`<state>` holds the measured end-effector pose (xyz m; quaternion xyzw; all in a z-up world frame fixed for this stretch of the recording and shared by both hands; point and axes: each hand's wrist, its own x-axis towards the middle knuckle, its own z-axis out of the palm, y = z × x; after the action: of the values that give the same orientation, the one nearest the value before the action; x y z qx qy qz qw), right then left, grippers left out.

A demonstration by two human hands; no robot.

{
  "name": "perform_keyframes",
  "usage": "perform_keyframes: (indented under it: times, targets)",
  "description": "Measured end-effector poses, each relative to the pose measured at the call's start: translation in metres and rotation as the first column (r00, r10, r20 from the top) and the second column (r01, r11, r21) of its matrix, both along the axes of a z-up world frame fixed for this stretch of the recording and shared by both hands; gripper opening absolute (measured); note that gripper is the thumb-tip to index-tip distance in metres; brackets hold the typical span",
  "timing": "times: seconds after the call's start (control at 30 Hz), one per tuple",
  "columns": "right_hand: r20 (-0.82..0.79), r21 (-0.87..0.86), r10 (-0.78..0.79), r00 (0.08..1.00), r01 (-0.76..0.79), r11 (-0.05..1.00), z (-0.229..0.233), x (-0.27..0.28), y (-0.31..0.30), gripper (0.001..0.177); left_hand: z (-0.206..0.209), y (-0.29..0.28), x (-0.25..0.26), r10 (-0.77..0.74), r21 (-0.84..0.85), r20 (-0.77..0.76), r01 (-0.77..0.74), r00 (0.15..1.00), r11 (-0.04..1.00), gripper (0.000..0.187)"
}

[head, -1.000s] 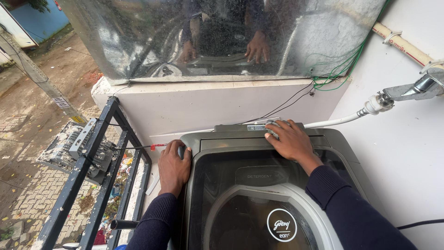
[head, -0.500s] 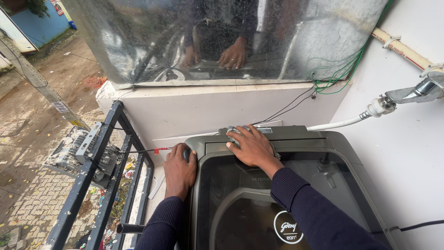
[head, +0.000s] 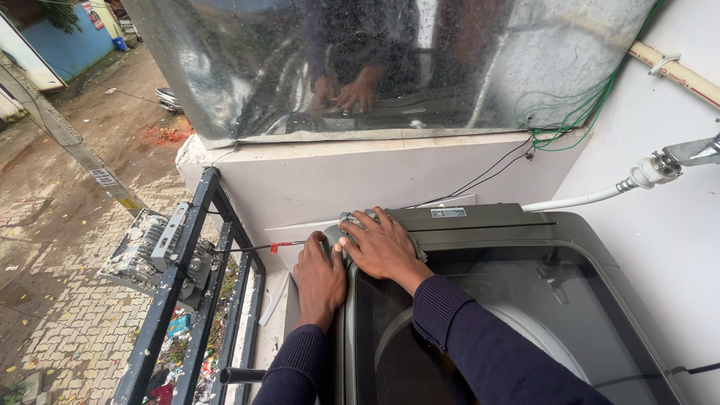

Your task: The person wipes the top lid, control panel, and front surface of a top-loading washing machine using a gray cloth. The cleaning is performed systematically across the exterior surfaces of the appliance.

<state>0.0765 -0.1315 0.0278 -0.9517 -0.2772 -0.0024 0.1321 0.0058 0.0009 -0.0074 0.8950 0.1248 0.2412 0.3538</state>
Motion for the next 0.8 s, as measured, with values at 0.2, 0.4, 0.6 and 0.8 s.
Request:
perform_keyframes:
  times: [0.2, 0.4, 0.6, 0.8]
  targets:
    - [0.046, -0.037, 0.027, 0.999, -0.025, 0.999, 0.003, -0.005, 0.007, 0.054, 0.001, 0.002, -0.003, 0.002, -0.120, 0.071, 0.006, 0.997, 0.993, 0.065]
    - [0.061, -0.052, 0.069, 0.996, -0.066, 0.996, 0.006, -0.009, 0.009, 0.050, 0.004, 0.002, -0.007, -0.024, -0.108, 0.079, 0.032, 0.997, 0.994, 0.079]
    - [0.087, -0.058, 0.235, 0.968, -0.230, 0.971, 0.003, -0.017, 0.020, 0.042, -0.002, 0.005, -0.011, -0.066, -0.089, 0.229, 0.088, 0.971, 0.992, 0.087]
    - [0.072, -0.043, 0.344, 0.936, -0.342, 0.939, 0.010, -0.034, 0.017, 0.042, -0.006, 0.007, -0.013, -0.048, -0.097, 0.267, 0.077, 0.963, 0.992, 0.085]
